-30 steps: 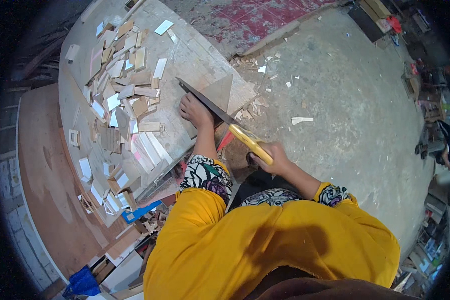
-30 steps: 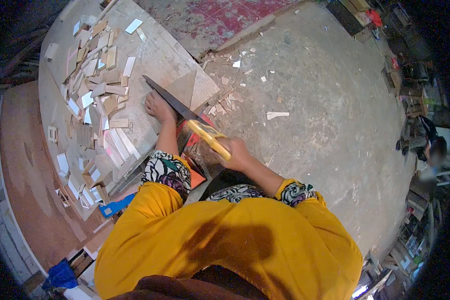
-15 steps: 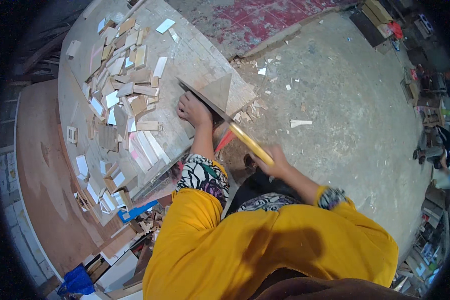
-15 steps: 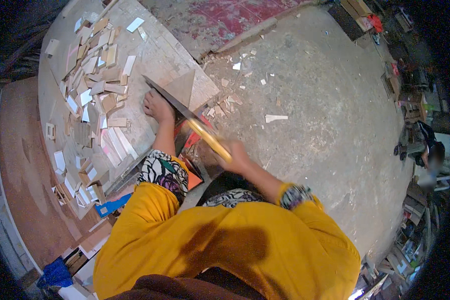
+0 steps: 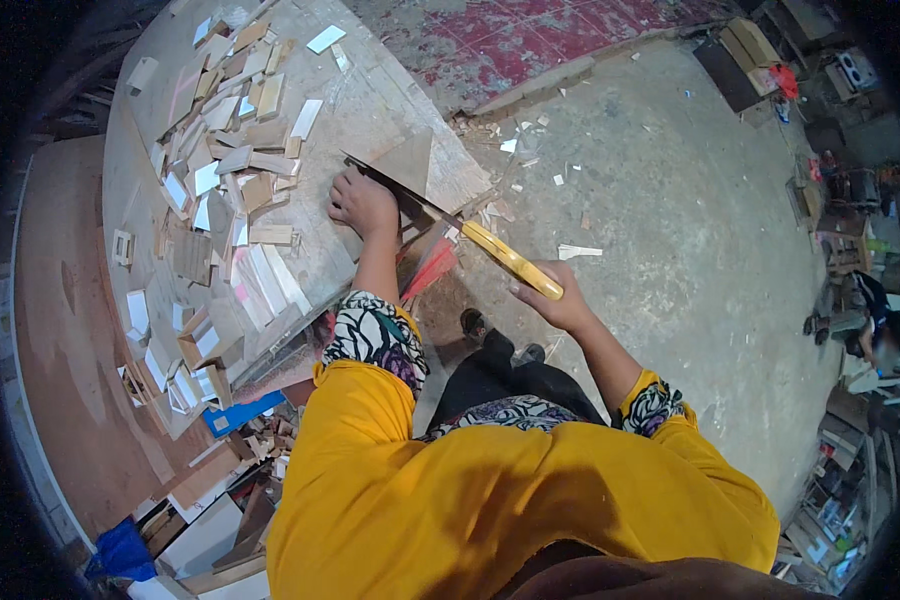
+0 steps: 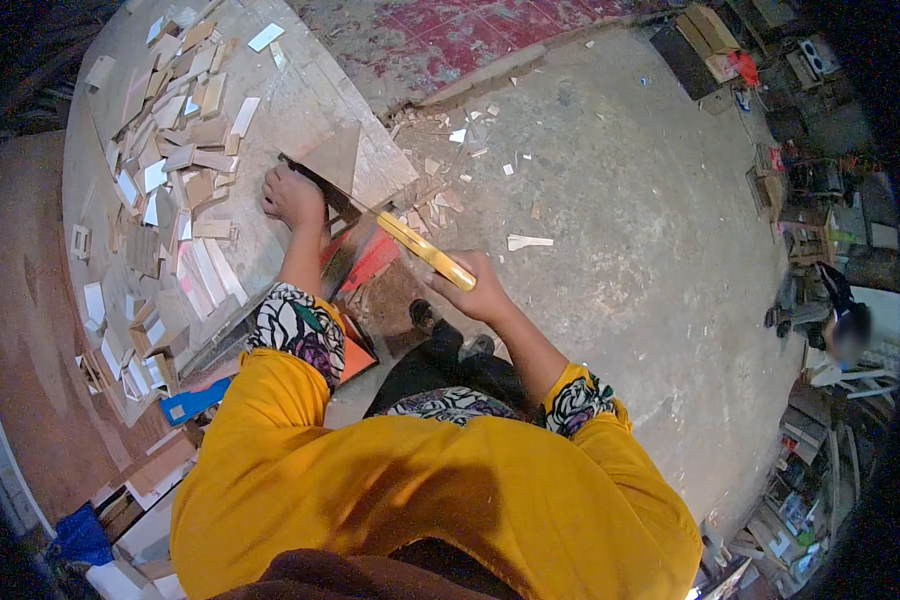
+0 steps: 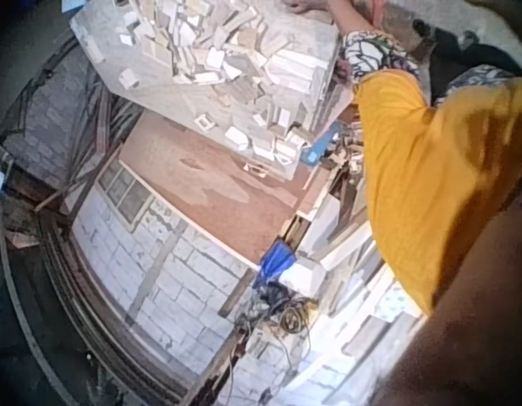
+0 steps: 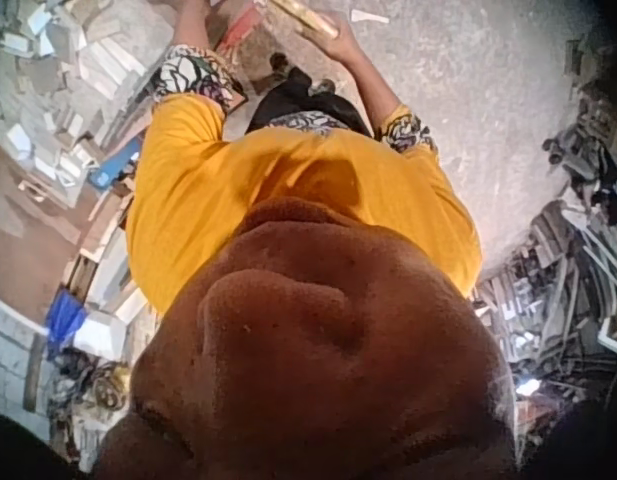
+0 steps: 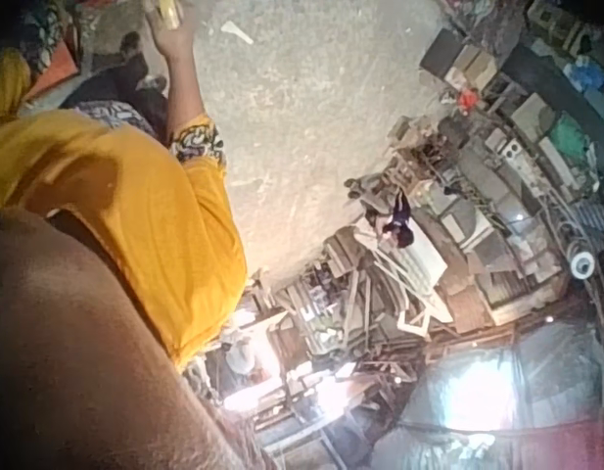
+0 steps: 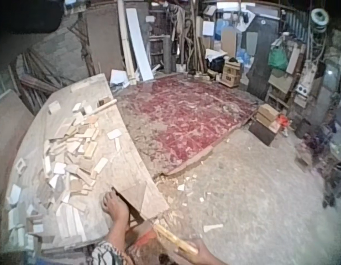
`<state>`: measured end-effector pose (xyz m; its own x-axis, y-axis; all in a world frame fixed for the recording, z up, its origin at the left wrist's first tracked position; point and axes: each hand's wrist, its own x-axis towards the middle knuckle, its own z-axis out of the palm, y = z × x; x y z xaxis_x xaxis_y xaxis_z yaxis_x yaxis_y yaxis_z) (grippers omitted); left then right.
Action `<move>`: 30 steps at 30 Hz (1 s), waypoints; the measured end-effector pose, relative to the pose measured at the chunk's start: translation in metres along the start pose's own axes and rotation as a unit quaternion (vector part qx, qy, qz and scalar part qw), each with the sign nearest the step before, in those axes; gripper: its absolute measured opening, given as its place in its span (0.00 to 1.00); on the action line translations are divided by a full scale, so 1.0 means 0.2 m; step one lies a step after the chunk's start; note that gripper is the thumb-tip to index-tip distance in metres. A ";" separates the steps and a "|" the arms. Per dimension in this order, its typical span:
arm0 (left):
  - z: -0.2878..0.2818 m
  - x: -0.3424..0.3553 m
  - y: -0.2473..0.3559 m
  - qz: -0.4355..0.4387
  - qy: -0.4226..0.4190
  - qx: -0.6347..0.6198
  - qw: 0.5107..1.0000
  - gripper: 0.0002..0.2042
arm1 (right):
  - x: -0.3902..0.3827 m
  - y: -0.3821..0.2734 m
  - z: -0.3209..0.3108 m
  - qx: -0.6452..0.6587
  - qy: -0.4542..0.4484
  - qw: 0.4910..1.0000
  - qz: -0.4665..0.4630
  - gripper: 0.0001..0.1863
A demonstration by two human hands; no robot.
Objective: Sawing a small rectangular piece of wood with a hand saw.
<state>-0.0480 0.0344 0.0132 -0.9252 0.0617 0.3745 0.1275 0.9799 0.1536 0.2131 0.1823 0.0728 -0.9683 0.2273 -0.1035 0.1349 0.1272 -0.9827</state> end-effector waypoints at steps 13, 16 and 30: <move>0.01 0.00 -0.01 0.019 0.031 -0.057 0.998 0.12 | 0.05 -0.31 0.01 -0.017 0.023 0.999 0.030 0.11; 0.04 0.00 -0.02 0.027 0.025 -0.058 0.998 0.14 | 0.03 -0.33 0.00 -0.036 0.004 0.998 0.050 0.10; -0.24 -0.04 -0.13 0.135 -0.249 -0.074 0.956 0.55 | -0.02 -0.34 -0.24 -0.122 0.086 0.987 -0.057 0.10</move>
<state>-0.0262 -0.0009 0.0490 -0.9022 0.4275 -0.0568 0.4009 0.8800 0.2549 0.2168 0.2185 0.1471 -0.9332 0.3552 0.0543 0.0935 0.3859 -0.9178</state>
